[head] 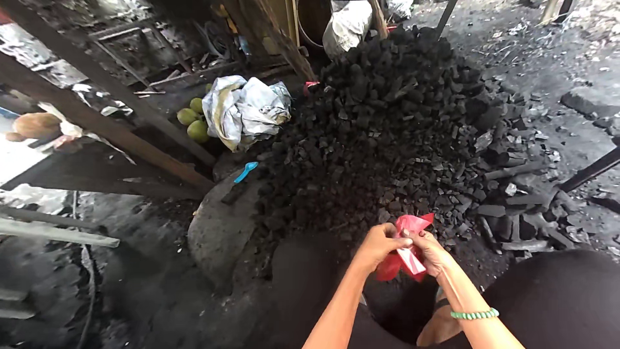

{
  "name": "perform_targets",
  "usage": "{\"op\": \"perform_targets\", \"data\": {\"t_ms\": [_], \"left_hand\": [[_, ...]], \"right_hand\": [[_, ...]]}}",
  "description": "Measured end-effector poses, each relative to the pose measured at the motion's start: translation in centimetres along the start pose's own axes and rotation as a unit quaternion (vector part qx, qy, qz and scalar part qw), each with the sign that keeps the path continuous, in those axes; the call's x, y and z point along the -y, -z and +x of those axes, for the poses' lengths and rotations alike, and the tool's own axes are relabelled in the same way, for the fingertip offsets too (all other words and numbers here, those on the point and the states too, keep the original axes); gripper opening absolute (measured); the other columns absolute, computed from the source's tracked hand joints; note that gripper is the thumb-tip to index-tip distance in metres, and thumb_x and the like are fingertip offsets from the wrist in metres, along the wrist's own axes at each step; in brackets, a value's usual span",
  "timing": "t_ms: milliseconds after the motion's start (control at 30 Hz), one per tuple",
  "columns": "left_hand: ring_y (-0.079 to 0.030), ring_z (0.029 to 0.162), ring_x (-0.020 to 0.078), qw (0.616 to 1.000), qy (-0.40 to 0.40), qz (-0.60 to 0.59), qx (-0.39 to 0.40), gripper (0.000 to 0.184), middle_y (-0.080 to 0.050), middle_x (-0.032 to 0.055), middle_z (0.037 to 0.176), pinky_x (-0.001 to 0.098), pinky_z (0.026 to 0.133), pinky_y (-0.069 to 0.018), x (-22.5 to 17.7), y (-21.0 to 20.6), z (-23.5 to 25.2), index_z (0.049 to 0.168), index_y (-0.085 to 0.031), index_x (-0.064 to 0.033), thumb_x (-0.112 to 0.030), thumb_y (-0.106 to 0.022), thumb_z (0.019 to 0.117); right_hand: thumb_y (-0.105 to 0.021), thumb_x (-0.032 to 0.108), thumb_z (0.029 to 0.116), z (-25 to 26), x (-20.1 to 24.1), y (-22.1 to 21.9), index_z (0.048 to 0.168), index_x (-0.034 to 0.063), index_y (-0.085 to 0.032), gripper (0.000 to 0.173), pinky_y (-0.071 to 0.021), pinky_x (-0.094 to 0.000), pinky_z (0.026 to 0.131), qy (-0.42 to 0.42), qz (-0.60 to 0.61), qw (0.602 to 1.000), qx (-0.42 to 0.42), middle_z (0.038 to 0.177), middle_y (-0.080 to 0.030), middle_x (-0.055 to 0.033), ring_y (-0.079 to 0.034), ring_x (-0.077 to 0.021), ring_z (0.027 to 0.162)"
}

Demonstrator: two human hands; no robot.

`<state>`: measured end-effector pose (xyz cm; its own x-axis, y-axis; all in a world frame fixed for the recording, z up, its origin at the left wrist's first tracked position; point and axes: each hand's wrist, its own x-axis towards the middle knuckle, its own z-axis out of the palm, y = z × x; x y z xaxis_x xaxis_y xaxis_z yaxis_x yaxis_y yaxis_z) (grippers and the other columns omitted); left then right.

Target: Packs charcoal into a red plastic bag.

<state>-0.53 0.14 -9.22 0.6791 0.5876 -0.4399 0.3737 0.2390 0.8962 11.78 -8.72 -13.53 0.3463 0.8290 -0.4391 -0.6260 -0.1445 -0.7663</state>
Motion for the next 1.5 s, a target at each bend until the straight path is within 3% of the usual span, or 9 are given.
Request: {"op": "perform_targets", "data": {"t_ms": [300, 467, 567, 667, 800, 900, 1000, 1133, 1500], "left_hand": [[-0.066, 0.059, 0.0112, 0.856, -0.04, -0.49, -0.161, 0.029, -0.067, 0.0006, 0.073, 0.0264, 0.054, -0.057, -0.2, 7.2, -1.1, 0.09, -0.06, -0.0158, -0.017, -0.035, 0.1031], [-0.061, 0.065, 0.007, 0.953, -0.089, -0.272, -0.104, 0.015, -0.064, -0.0012, 0.082, 0.0244, 0.059, -0.055, 0.9, 6.2, 1.0, 0.108, -0.057, -0.0134, -0.004, -0.047, 0.1012], [-0.06, 0.088, 0.016, 0.993, -0.077, 0.088, 0.022, 0.013, -0.062, 0.0097, 0.1, 0.0317, 0.08, -0.0523, -0.1, 6.6, 2.9, 0.095, -0.068, -0.0002, 0.006, -0.058, 0.0918], [-0.06, 0.116, 0.0443, 0.897, 0.079, 0.431, -0.059, 0.021, -0.052, 0.0277, 0.139, 0.061, 0.092, -0.0528, 0.2, 10.3, 5.8, 0.114, -0.076, -0.0109, -0.007, -0.067, 0.0949], [-0.045, 0.132, 0.0563, 0.894, 0.03, 0.254, -0.368, 0.045, -0.034, 0.0354, 0.153, 0.0671, 0.103, -0.0447, 2.1, 14.8, 9.6, 0.126, -0.065, 0.0046, -0.012, -0.079, 0.0869], [-0.034, 0.143, 0.0479, 0.853, 0.083, -0.066, -0.512, 0.064, -0.031, 0.0331, 0.156, 0.0614, 0.113, -0.0345, 6.8, 15.1, 12.8, 0.144, -0.047, 0.0079, -0.022, -0.074, 0.094], [-0.029, 0.146, 0.0471, 0.796, 0.219, -0.248, -0.508, 0.077, -0.024, 0.034, 0.16, 0.0626, 0.114, -0.0308, 13.0, 11.7, 13.6, 0.157, -0.023, 0.0052, -0.035, -0.061, 0.1035], [-0.019, 0.15, 0.0504, 0.815, 0.328, -0.149, -0.454, 0.085, -0.018, 0.0342, 0.163, 0.0661, 0.119, -0.0191, 16.8, 7.6, 14.7, 0.159, -0.023, 0.002, -0.054, -0.054, 0.1028], [-0.036, 0.143, 0.0522, 0.903, 0.227, 0.023, -0.365, 0.079, -0.042, 0.0347, 0.151, 0.0687, 0.11, -0.0352, 12.8, 0.5, 15.5, 0.161, -0.026, -0.0058, -0.05, -0.057, 0.1025]], "right_hand": [[-0.077, 0.019, 0.0921, 3.9, 1.4, 4.8, 0.088, -0.0067, -0.064, 0.029, -0.0478, -0.0568, 0.077, 0.066, -0.517, 0.85, -0.076, 0.09, -0.061, -0.0218, -0.06, -0.035, 0.083], [-0.081, 0.015, 0.084, 5.5, 1.0, 1.8, 0.146, 0.006, -0.051, 0.069, -0.0503, -0.0593, 0.101, 0.069, -0.501, 0.861, 0.058, 0.137, -0.058, -0.0238, -0.061, -0.0385, 0.121], [-0.067, 0.004, 0.0945, 7.1, 2.9, -0.9, 0.117, -0.0026, -0.07, 0.024, -0.0552, -0.0511, 0.086, 0.12, -0.464, 0.869, 0.126, 0.101, -0.073, -0.0183, -0.07, -0.0272, 0.091], [-0.058, -0.005, 0.0978, 10.4, 6.4, -0.8, 0.104, -0.0055, -0.069, 0.013, -0.0578, -0.0333, 0.076, 0.135, -0.37, 0.914, 0.099, 0.087, -0.07, -0.0086, -0.066, -0.0122, 0.077], [-0.059, 0.005, 0.0977, 16.6, 7.5, -0.8, 0.12, 0.0043, -0.064, 0.023, -0.0598, -0.0329, 0.086, 0.157, -0.275, 0.943, 0.099, 0.111, -0.07, -0.0048, -0.069, -0.012, 0.097], [-0.065, 0.032, 0.1016, 22.2, 6.0, -0.1, 0.145, 0.0123, -0.058, 0.048, -0.0361, -0.0644, 0.113, 0.149, -0.537, 0.828, 0.064, 0.155, -0.045, -0.0204, -0.043, -0.0395, 0.143], [-0.065, 0.053, 0.097, 24.6, 2.2, 1.5, 0.149, 0.0272, -0.055, 0.059, -0.0153, -0.0869, 0.106, 0.139, -0.72, 0.679, 0.029, 0.167, -0.026, -0.019, -0.018, -0.0524, 0.152], [-0.072, 0.062, 0.0868, 23.9, -2.5, 3.3, 0.15, 0.0229, -0.055, 0.076, -0.0068, -0.0834, 0.112, 0.179, -0.782, 0.597, -0.017, 0.169, -0.024, -0.0182, -0.018, -0.0489, 0.154], [-0.07, 0.044, 0.0951, 17.0, -7.4, 6.7, 0.127, 0.009, -0.071, 0.047, -0.0313, -0.0669, 0.115, 0.147, -0.727, 0.669, -0.049, 0.153, -0.047, -0.0238, -0.036, -0.0453, 0.147]]}}
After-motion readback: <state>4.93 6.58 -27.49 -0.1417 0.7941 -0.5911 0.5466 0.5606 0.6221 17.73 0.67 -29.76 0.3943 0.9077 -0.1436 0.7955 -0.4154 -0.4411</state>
